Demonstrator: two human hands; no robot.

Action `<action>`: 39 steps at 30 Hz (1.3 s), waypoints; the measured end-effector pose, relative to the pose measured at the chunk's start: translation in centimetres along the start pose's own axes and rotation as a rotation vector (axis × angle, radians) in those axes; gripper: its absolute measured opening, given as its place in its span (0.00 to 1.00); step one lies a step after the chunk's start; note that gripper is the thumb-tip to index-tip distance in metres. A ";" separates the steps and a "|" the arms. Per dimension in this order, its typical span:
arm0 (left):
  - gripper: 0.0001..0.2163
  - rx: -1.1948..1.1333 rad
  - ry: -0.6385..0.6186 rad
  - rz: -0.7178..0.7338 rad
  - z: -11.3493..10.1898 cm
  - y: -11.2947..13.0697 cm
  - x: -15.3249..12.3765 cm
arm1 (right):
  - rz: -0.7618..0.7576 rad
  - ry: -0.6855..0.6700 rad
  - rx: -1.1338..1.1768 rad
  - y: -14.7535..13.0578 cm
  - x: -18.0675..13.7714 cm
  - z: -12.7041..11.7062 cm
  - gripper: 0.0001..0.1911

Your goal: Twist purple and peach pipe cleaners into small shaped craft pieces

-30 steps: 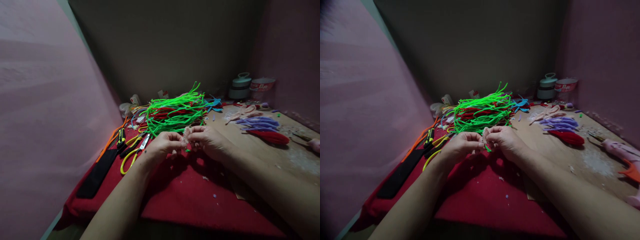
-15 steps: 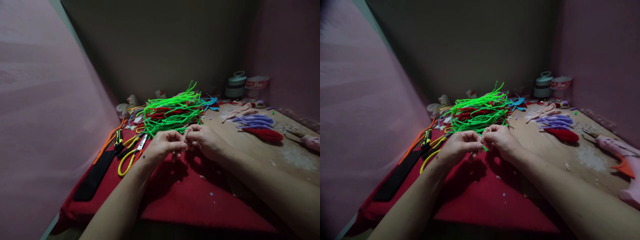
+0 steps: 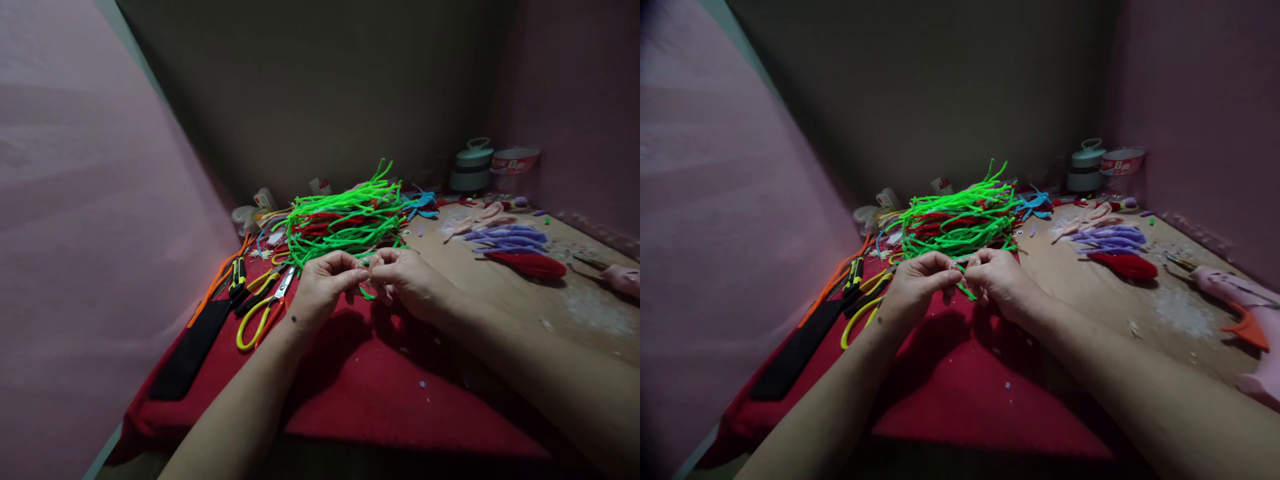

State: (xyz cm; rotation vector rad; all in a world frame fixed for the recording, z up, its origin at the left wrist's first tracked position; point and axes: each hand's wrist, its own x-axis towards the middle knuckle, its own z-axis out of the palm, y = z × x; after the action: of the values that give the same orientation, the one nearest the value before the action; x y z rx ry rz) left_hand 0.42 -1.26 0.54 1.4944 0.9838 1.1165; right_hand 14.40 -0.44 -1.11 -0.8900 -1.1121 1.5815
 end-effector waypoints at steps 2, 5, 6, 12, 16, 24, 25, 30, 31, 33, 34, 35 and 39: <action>0.10 0.079 0.010 0.010 0.2 0.0 -0.1 | 0.016 0.009 -0.018 0.0 0.0 -0.1 0.09; 0.09 0.249 0.018 0.057 0.4 -0.1 -0.3 | 0.020 0.020 -0.064 0.1 0.0 -0.2 0.06; 0.08 0.335 0.021 0.099 0.4 -0.1 -0.4 | 0.020 0.027 -0.080 0.1 0.0 -0.3 0.06; 0.06 0.749 0.016 0.408 0.4 -0.4 -0.7 | 0.048 0.079 -0.124 -0.1 -0.1 -0.2 0.11; 0.07 0.830 -0.001 0.480 0.2 -0.5 -0.7 | 0.059 0.040 -0.145 -0.1 0.0 -0.3 0.10; 0.10 1.059 -0.103 0.508 0.0 -1.2 -0.8 | 0.162 0.028 -0.229 0.4 0.2 -0.7 0.06; 0.10 1.074 -0.109 0.502 0.0 -1.3 -0.8 | 0.170 0.029 -0.229 0.4 0.2 -0.7 0.05; 0.09 1.216 -0.141 0.521 0.3 -1.6 -1.1 | 0.182 0.079 -0.202 -0.1 0.3 -0.8 0.07; 0.09 1.235 -0.131 0.519 0.3 -1.6 -1.1 | 0.185 0.073 -0.193 -0.2 0.3 -0.8 0.07; 0.09 1.212 -0.094 0.489 0.4 -1.5 -1.2 | 0.189 0.035 -0.182 -0.3 0.4 -1.0 0.07; 0.09 1.171 -0.075 0.465 0.4 -1.4 -1.1 | 0.191 0.010 -0.179 -0.2 0.5 -1.1 0.06; 0.08 1.119 -0.065 0.438 0.5 -1.3 -1.1 | 0.191 -0.015 -0.175 -0.2 0.6 -1.2 0.06; 0.07 0.894 -0.077 0.261 0.4 -0.8 -0.9 | 0.181 -0.123 -0.115 0.1 0.6 -1.5 0.03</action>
State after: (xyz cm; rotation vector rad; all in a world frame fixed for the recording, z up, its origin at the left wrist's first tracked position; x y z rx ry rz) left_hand 0.53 -2.05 -0.42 2.4113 1.3486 0.7988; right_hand 15.55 0.49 -1.66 -1.0040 -1.2477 1.7541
